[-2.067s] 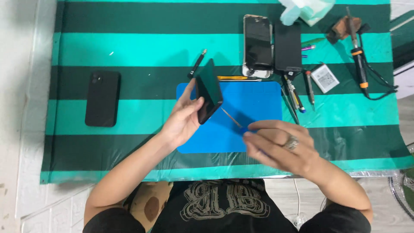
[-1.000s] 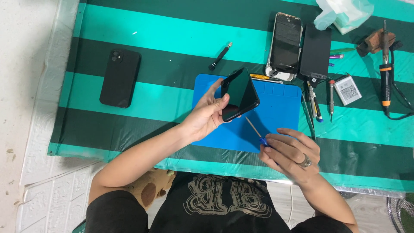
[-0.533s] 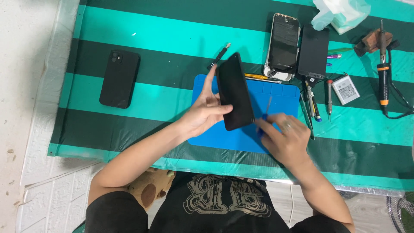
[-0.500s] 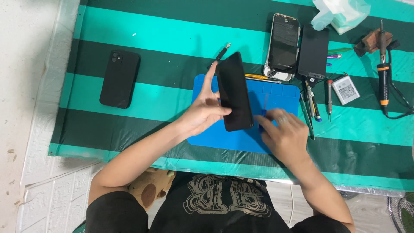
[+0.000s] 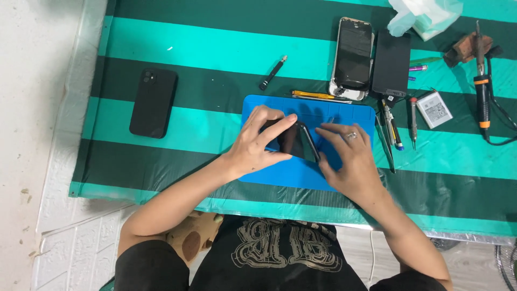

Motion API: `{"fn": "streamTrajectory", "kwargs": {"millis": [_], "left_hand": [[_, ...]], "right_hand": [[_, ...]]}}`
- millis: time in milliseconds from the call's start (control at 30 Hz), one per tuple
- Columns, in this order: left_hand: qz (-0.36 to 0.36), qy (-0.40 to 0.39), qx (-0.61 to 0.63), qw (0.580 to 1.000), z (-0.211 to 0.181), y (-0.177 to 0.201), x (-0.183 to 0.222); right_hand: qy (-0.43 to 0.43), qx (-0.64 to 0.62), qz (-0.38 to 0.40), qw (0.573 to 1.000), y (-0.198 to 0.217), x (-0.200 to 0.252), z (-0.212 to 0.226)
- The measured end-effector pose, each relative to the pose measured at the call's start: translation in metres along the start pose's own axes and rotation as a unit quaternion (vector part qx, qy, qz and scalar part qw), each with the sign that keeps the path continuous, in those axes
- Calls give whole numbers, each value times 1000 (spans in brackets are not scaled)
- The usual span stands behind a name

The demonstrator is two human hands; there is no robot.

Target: Using a thin prying tool to separate the screen from the body of a mobile phone for repair.

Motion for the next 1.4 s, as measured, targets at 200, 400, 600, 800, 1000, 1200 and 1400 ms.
{"fn": "streamTrajectory", "kwargs": {"millis": [200,400,600,800,1000,1200,1400], "left_hand": [[-24,-135,-72,988,-26,7,-9],[-44,-186,-155,969,-33,9,-9],[-67,-72,-103,990,-5,21,-5],[-126,57,-57,989,8,55,-21],[-83,118,-15,989,9,44,-26],[-35,266,261,927,30,20,-10],[-53,247,339,906,37,16,-9]], "right_hand": [[99,-281,-85,951,7,9,15],[114,-256,-113,953,10,10,16],[110,-15,-40,993,18,-7,27],[176,135,74,972,-3,-10,29],[115,208,-121,964,38,6,-35],[-249,237,-17,939,50,44,-187],[-285,117,12,951,44,40,-193]]}}
Point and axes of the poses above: each hand's wrist, its own x-axis away from the middle knuckle, its own y-axis out of the back of the hand, z = x × y, the point moved 9 cm from there along -x, towards the middle knuckle, and after that the axes turned 8 degrees about z, right-handed, at the moved point
